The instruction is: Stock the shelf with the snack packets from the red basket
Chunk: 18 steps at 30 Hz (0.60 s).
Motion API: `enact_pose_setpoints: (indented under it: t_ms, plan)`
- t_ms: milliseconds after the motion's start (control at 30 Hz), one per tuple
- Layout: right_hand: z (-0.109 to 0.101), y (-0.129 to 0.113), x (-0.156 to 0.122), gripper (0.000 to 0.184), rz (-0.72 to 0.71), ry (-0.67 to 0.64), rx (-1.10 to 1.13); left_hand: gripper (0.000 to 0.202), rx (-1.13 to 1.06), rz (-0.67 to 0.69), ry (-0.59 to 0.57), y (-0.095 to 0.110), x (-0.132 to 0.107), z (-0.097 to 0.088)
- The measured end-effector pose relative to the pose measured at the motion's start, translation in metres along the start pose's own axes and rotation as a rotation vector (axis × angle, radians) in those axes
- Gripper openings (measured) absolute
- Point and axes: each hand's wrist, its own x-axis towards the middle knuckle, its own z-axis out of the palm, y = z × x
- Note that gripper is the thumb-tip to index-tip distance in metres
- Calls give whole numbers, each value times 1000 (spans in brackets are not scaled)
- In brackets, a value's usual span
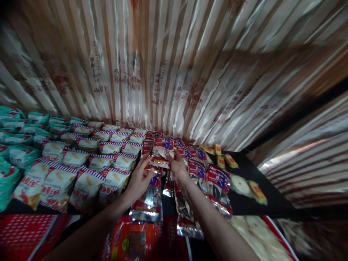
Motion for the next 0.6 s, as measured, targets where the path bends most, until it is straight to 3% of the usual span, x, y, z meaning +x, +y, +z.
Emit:
enact_pose_setpoints:
  t_ms: [233, 367, 500, 600]
  plan:
    - [23, 11, 40, 53, -93, -55, -122, 39, -58, -25, -42, -10, 3, 0]
    - [29, 17, 56, 50, -191, 13, -382, 35, -25, 0, -13, -13, 5, 2]
    - [31, 18, 64, 38, -285, -6, -542, 31, 56, 1, -9, -11, 6, 0]
    - [34, 12, 63, 38, -259, -57, -613, 30, 116, 21, -6, -11, 6, -1]
